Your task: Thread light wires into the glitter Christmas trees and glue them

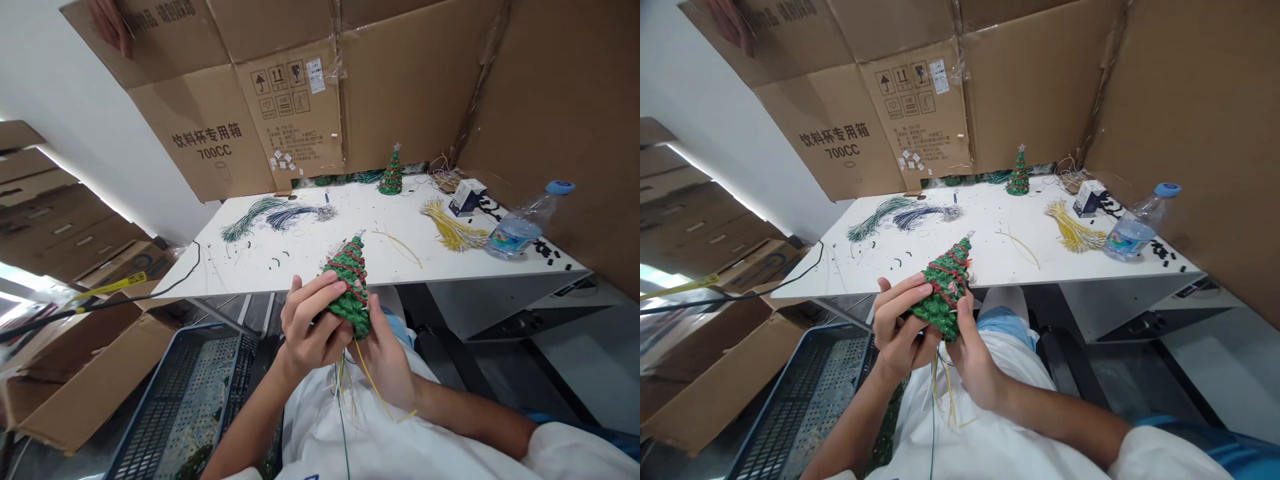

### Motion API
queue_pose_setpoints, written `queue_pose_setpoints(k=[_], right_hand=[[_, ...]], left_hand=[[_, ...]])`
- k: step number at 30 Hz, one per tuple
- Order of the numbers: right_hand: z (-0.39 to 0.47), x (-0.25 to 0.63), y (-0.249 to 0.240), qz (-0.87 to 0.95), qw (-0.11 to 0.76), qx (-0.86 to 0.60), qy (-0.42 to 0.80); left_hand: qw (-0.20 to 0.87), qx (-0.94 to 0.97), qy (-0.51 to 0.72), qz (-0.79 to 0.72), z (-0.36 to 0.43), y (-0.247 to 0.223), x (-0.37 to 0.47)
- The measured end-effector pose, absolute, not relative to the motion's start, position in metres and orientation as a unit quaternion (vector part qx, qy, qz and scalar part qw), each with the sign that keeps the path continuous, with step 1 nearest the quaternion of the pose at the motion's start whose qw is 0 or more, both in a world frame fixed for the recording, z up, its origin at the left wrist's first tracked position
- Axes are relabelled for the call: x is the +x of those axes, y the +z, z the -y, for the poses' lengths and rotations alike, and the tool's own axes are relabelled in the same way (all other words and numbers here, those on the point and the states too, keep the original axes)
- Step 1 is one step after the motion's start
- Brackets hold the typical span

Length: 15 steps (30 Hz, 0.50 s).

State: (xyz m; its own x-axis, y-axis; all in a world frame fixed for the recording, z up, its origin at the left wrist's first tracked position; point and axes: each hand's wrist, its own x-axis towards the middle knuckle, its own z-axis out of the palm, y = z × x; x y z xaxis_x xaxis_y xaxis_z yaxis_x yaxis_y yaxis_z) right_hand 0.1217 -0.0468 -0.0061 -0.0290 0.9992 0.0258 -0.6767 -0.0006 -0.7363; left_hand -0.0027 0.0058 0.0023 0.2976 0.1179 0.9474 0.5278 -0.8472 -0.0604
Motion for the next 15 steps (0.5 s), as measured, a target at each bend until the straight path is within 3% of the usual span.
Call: queue_pose_setpoints(k=[5,15], right_hand=[[0.0526,0.1237,-0.0073,0.233,0.611,-0.217,0.724],[0.0574,0.1197,-0.0117,0.238,0.609,-0.206,0.728]], left_hand=[[0.211,-0.769,-0.572,0.193,-0.0061,-0.0007,-0.0007],[0.217,-0.750,-0.591,0.202,0.0024,-0.0014,0.0024]])
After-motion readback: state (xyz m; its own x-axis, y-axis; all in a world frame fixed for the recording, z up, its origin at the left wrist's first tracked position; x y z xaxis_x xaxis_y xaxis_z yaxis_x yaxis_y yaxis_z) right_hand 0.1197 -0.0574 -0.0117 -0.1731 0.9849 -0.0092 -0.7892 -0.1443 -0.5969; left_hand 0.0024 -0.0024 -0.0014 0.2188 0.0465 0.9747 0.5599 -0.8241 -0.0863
